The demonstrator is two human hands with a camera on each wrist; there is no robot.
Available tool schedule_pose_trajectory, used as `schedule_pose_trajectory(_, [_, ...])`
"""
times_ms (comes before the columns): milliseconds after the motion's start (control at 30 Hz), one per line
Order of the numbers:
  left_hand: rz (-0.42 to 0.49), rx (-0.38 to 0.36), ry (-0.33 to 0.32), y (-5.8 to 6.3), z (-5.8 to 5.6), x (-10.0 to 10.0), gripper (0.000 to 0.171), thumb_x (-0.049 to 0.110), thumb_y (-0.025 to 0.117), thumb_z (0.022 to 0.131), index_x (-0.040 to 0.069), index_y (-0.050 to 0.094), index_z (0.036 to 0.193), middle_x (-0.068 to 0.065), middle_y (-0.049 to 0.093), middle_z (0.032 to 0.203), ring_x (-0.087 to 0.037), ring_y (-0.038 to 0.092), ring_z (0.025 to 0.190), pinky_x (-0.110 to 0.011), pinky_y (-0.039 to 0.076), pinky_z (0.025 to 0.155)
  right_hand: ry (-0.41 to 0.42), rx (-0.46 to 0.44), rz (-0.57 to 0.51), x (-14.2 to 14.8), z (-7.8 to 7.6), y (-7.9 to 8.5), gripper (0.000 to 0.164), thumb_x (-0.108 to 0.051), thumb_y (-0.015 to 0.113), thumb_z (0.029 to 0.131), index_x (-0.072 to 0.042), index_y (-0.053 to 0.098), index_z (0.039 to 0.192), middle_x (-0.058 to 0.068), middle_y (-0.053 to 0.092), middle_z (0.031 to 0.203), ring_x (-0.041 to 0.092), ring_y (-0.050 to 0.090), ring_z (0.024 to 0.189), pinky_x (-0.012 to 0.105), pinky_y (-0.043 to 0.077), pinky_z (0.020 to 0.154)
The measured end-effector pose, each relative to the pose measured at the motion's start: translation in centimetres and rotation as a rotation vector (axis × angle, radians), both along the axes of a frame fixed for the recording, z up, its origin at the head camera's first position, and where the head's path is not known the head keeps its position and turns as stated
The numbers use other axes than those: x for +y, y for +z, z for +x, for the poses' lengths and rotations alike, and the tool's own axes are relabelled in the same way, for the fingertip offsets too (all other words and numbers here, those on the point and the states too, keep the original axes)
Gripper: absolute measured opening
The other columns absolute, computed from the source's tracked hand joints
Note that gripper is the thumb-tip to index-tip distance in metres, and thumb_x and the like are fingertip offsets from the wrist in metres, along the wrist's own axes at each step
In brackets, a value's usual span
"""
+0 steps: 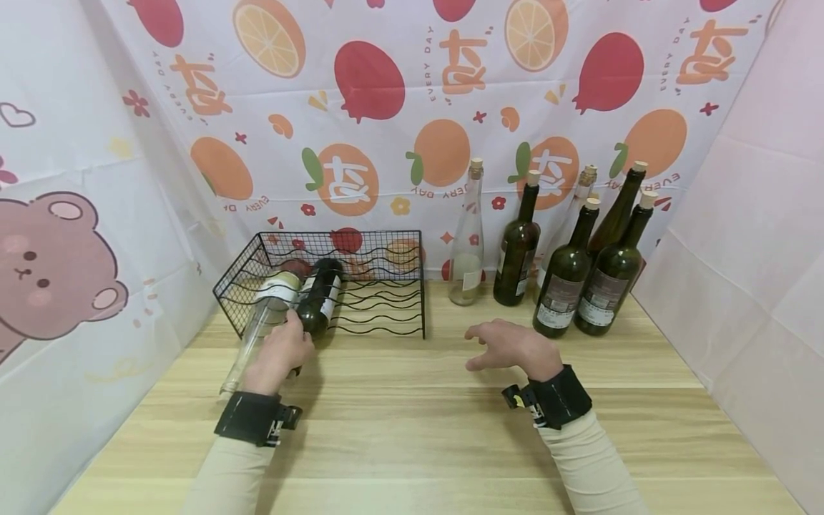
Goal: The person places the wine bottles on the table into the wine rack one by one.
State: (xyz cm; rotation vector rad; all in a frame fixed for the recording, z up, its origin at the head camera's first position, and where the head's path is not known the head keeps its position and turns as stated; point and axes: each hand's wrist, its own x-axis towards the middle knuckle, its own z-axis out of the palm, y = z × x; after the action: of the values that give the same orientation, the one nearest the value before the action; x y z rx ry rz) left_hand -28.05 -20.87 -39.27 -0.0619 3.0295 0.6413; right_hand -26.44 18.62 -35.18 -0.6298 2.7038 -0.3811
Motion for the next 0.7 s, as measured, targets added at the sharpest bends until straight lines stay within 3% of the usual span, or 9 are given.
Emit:
schedule_pose_trajectory(200, [0.02, -0.068, -0.017, 0.14, -0.13, -0.15, 0.075, 0.013, 0.043, 0.104, -0.02, -0.001, 0.155, -0.052, 0.05, 0.128, -0.051, 0.065, 0.09, -0.047, 0.055, 0.068, 0.002, 0.004, 0.0, -0.05, -0.05, 0.03, 0.06, -0.036, 0.074, 0.095, -0.008, 0.058, 0.144, 0.014, 0.065, 0.138, 0.033, 0.061, 0.126, 0.049, 0.051, 0.103])
schedule_pose_trajectory(433, [0.046, -0.089, -0.004, 0.24, -0.08, -0.2, 0.074, 0.014, 0.042, 0.107, -0.018, -0.003, 0.156, -0.054, 0.043, 0.134, -0.047, 0.065, 0.086, -0.038, 0.051, 0.056, 0.003, 0.003, -0.01, -0.14, 0.02, 0.19, 0.058, -0.035, 0.074, 0.094, -0.008, 0.058, 0.144, 0.013, 0.065, 0.138, 0.034, 0.062, 0.126, 0.048, 0.051, 0.103])
schedule_pose_trajectory(700, [0.023, -0.079, -0.002, 0.17, -0.01, 0.07, 0.074, 0.014, 0.044, 0.107, -0.019, -0.001, 0.156, -0.054, 0.044, 0.134, -0.051, 0.065, 0.09, -0.041, 0.053, 0.06, -0.004, 0.003, -0.012, -0.1, 0.21, 0.17, 0.057, -0.035, 0.075, 0.094, -0.009, 0.059, 0.143, 0.012, 0.064, 0.14, 0.034, 0.057, 0.131, 0.05, 0.048, 0.107])
